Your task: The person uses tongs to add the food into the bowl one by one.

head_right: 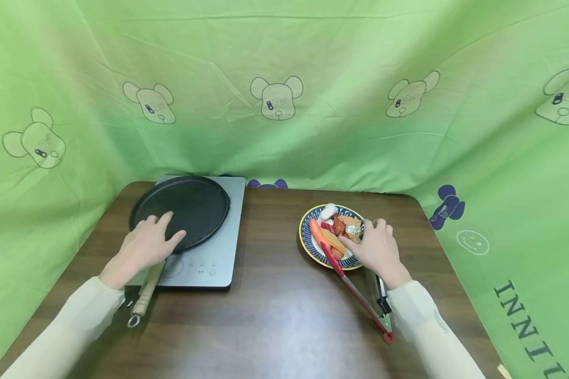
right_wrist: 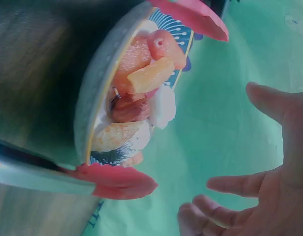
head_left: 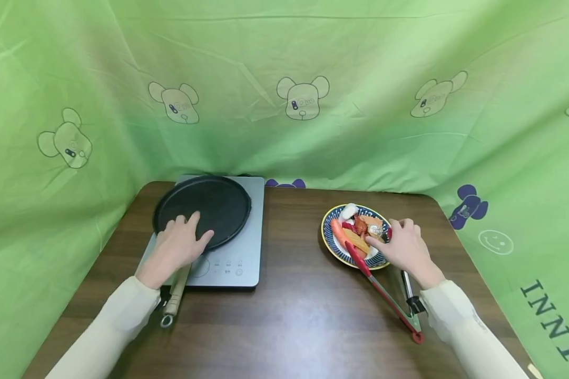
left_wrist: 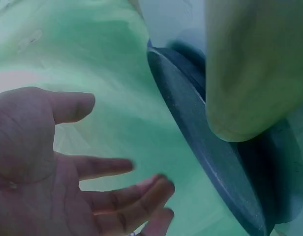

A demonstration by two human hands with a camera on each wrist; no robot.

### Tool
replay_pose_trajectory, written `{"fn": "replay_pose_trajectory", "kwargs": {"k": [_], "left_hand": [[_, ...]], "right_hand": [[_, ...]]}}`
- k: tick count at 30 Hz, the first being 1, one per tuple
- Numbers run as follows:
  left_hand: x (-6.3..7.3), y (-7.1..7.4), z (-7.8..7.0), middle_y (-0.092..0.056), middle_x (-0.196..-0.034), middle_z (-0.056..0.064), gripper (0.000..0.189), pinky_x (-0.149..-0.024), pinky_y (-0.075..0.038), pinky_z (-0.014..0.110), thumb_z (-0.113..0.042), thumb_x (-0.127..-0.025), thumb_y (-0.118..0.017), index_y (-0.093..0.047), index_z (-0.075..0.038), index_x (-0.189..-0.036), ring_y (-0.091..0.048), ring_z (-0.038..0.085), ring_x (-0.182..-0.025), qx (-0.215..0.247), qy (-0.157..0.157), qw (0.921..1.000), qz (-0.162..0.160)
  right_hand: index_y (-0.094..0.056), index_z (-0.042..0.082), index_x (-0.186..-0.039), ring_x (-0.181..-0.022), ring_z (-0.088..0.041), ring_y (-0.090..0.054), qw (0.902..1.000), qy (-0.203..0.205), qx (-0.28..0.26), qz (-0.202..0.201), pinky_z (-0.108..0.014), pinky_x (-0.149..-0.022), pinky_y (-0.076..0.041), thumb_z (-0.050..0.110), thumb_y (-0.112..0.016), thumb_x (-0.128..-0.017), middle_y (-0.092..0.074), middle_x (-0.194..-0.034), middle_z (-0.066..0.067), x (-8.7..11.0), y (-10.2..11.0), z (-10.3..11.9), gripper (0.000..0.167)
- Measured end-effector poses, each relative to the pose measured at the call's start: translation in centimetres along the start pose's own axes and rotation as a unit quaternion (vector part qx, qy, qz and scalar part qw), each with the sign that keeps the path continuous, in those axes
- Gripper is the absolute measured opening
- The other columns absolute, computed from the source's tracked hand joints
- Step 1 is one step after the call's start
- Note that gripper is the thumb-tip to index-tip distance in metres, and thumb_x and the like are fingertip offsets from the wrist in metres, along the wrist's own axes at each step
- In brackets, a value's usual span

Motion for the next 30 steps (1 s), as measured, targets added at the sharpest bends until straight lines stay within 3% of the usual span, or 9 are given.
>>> {"fn": "replay_pose_trajectory", "kwargs": {"k": [5, 9, 12, 17, 22, 26, 30], "left_hand": [[1.7, -0.2, 0.3, -0.05, -0.118, 0.037, 0.058, -0.084, -0.042, 0.056, -0.036, -0.095, -0.05, -0.046, 0.012, -0.128, -0.052, 0.048, -0.104, 0.006, -0.02, 0.9997, 0.012], [3.0, -0.7, 1.0, -0.059, -0.098, 0.029, 0.05, -0.067, -0.046, 0.05, -0.036, -0.092, -0.055, -0.052, 0.008, -0.115, -0.059, 0.04, -0.078, 0.007, -0.02, 0.9995, 0.024], [4.0, -1.4, 1.5, -0.056, -0.077, 0.017, 0.043, -0.052, -0.041, 0.042, -0.038, -0.09, -0.057, -0.051, 0.004, -0.101, -0.053, 0.029, -0.059, 0.014, -0.008, 0.9992, 0.036], [5.2, -2.3, 2.0, -0.053, -0.069, 0.013, 0.042, -0.05, -0.038, 0.04, -0.04, -0.09, -0.057, -0.047, 0.001, -0.093, -0.05, 0.025, -0.056, 0.037, 0.016, 0.9982, 0.045], [6.3, -3.2, 2.6, -0.05, -0.068, 0.01, 0.043, -0.049, -0.038, 0.038, -0.042, -0.091, -0.056, -0.046, 0.0, -0.092, -0.05, 0.023, -0.056, 0.066, 0.032, 0.9963, 0.046], [7.2, -4.0, 2.8, -0.049, -0.07, 0.01, 0.05, -0.048, -0.038, 0.036, -0.04, -0.093, -0.054, -0.042, 0.007, -0.107, -0.049, 0.021, -0.056, 0.094, 0.046, 0.9914, 0.078], [7.7, -4.7, 2.8, -0.049, -0.071, 0.012, 0.056, -0.047, -0.038, 0.036, -0.035, -0.093, -0.054, -0.034, 0.012, -0.117, -0.048, 0.022, -0.053, 0.114, 0.057, 0.9882, 0.084]], "right_hand": [[-0.045, -0.016, -0.122, -0.1, -0.052, -0.039, 0.9999, -0.011, 0.009, 0.006, -0.06, -0.072, -0.04, 0.056, -0.064, -0.081, -0.038, -0.115, -0.038, 1.2, -0.2, -0.8, 0.085], [-0.04, -0.016, -0.127, -0.098, -0.052, -0.041, 0.9991, -0.028, 0.02, 0.025, -0.06, -0.07, -0.042, 0.064, -0.061, -0.079, -0.038, -0.114, -0.038, 2.1, -0.5, -1.2, 0.095], [-0.036, -0.019, -0.128, -0.095, -0.052, -0.042, 0.9978, -0.041, 0.032, 0.041, -0.06, -0.068, -0.043, 0.068, -0.059, -0.077, -0.039, -0.111, -0.039, 2.8, -0.7, -1.7, 0.103], [-0.04, -0.021, -0.116, -0.09, -0.051, -0.047, 0.996, -0.054, 0.042, 0.058, -0.059, -0.064, -0.043, 0.073, -0.056, -0.075, -0.044, -0.099, -0.037, 3.8, -1.2, -2.5, 0.104], [-0.04, -0.018, -0.112, -0.087, -0.048, -0.054, 0.9891, -0.079, 0.04, 0.117, -0.057, -0.065, -0.044, 0.08, -0.054, -0.07, -0.052, -0.094, -0.033, 4.7, -1.7, -2.9, 0.107], [-0.036, -0.017, -0.113, -0.081, -0.045, -0.059, 0.9816, -0.088, 0.041, 0.164, -0.055, -0.063, -0.045, 0.079, -0.057, -0.068, -0.056, -0.09, -0.03, 5.0, -2.0, -2.9, 0.109], [-0.027, -0.02, -0.121, -0.08, -0.044, -0.059, 0.9802, -0.088, 0.03, 0.175, -0.054, -0.063, -0.046, 0.075, -0.062, -0.068, -0.055, -0.093, -0.032, 5.2, -2.4, -2.7, 0.114]]}}
Point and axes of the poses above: each hand's wrist, its own x-axis away from the middle knuckle, its own y-axis out of the back of the hand, z = x × y, the point moved 1 cm from there along -x, towards the middle knuckle
